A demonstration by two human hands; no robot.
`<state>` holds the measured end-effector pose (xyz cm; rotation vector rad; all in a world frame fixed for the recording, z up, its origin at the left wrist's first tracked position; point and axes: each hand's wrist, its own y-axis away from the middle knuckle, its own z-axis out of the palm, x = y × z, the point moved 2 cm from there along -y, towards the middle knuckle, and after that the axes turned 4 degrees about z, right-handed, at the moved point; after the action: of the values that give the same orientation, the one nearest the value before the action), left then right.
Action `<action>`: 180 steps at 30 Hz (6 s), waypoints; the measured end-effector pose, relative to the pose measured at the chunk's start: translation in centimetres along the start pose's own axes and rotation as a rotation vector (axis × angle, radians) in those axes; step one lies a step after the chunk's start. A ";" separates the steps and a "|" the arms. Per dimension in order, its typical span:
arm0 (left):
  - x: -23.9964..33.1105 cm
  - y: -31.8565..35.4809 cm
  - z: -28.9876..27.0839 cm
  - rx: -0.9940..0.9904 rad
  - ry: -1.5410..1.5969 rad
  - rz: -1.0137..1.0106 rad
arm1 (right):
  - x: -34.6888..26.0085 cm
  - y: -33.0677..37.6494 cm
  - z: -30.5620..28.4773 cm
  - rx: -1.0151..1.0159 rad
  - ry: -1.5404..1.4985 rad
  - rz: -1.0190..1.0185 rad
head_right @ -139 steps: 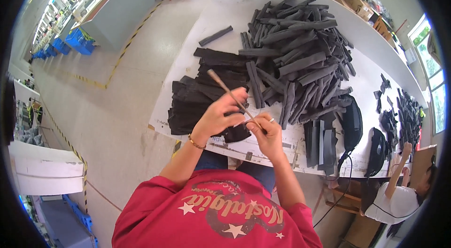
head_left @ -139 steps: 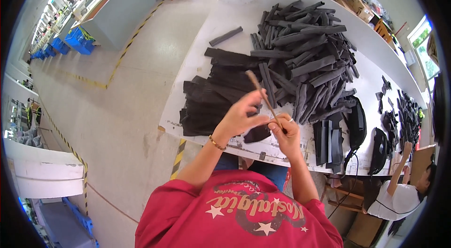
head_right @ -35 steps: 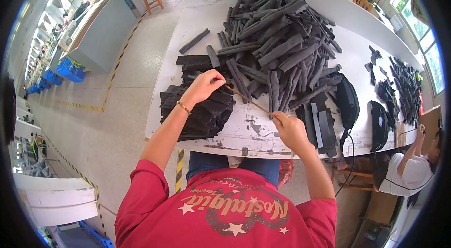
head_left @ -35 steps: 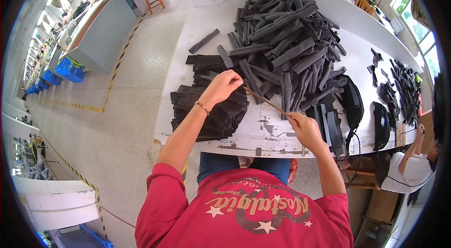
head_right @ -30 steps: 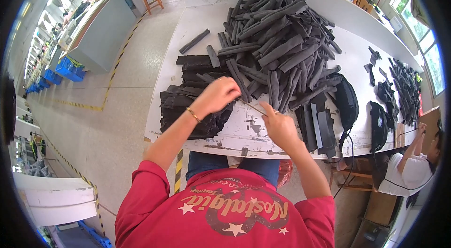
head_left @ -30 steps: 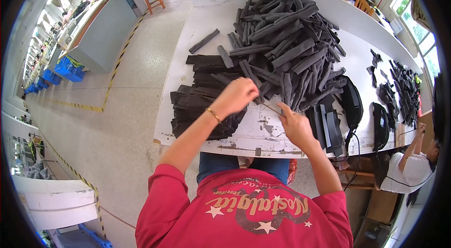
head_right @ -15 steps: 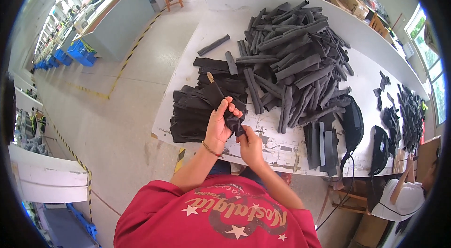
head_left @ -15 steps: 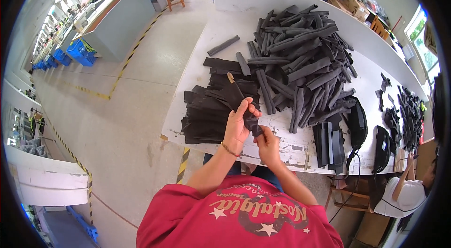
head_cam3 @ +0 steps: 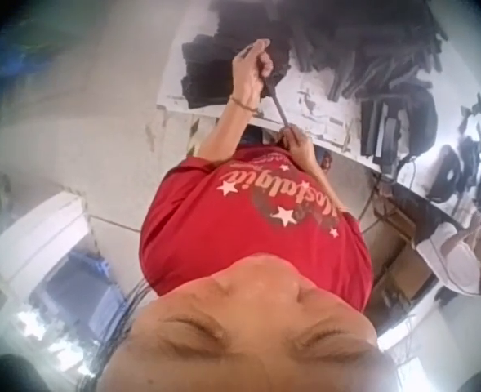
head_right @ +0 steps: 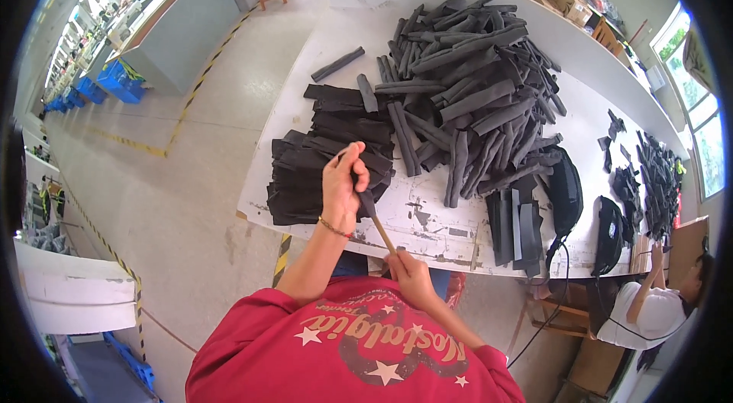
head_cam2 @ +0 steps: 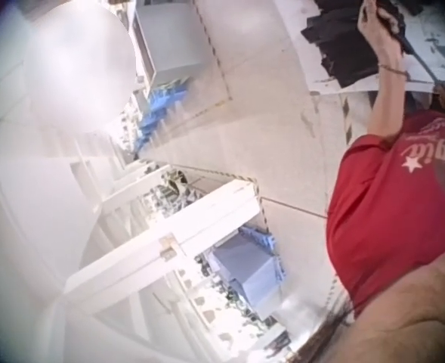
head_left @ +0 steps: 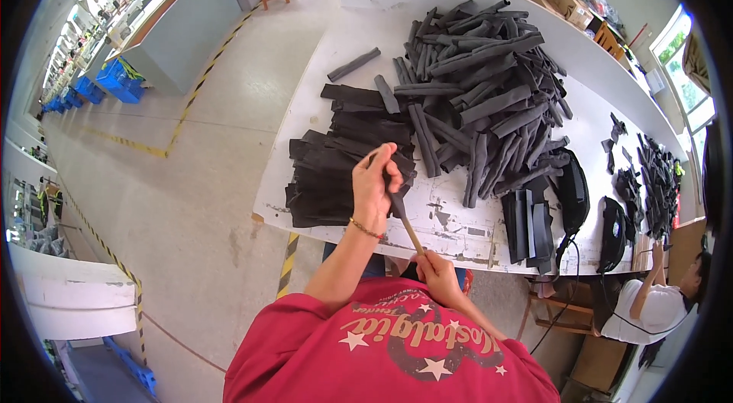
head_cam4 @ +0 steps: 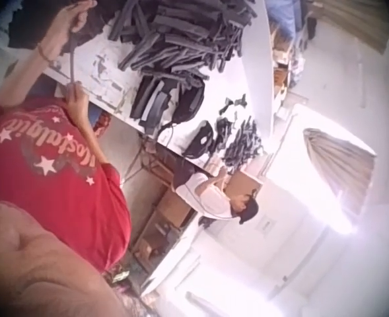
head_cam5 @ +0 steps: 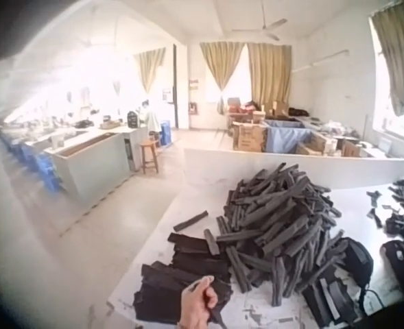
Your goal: The recorder is inserting a wooden rod into black foam sleeves to facilitate assembly in a manufacturing setting.
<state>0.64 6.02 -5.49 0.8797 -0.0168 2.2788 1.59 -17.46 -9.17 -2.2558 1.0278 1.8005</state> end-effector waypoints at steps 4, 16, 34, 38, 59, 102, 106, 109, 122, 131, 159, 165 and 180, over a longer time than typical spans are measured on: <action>0.2 -0.3 1.5 -0.138 0.034 -0.026 | -0.3 2.8 -1.1 -0.009 -0.111 0.057; -1.7 5.5 2.2 -0.074 -0.108 -0.076 | -1.2 1.2 -2.3 -0.026 -0.083 0.062; -2.1 -0.5 2.0 0.093 0.205 -0.096 | -7.6 -2.0 -4.1 0.344 -0.062 -0.277; -2.8 1.0 3.2 0.133 0.054 -0.077 | -8.8 -5.8 -3.3 0.286 -0.176 -0.452; -4.5 10.7 3.8 -0.687 -0.535 -0.192 | -14.1 -8.3 -9.9 0.633 -0.687 -0.480; -3.3 4.7 2.4 -0.711 -0.736 -0.201 | -9.1 -9.4 -7.2 0.380 -0.543 -0.333; -7.0 8.6 0.0 -0.613 -0.481 -0.430 | -10.6 -10.5 -8.3 0.632 -0.399 -0.340; -4.3 8.0 1.1 -0.586 -0.543 -0.305 | -14.1 -11.9 -9.5 0.651 -0.182 -0.495; 0.2 -8.5 0.6 -1.014 -1.608 0.752 | -18.6 -19.3 -20.8 0.717 -0.067 -0.573; 1.5 -10.0 1.5 -1.002 -1.572 0.432 | -4.8 -5.8 -17.8 0.351 0.116 -0.129; 3.2 -6.6 3.8 -0.877 -1.480 0.572 | -6.7 -1.9 -16.1 0.123 0.297 -0.072; -0.8 -1.3 7.1 -1.089 -1.414 0.864 | -4.2 -6.8 -10.6 0.131 0.086 -0.198; -3.2 0.1 -0.6 -0.064 0.346 -0.113 | -3.2 -6.8 1.7 0.364 -0.030 -0.320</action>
<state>1.96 4.18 -7.85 0.4343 0.1106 2.2800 3.53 -10.00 -9.09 -2.0269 0.8473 1.3876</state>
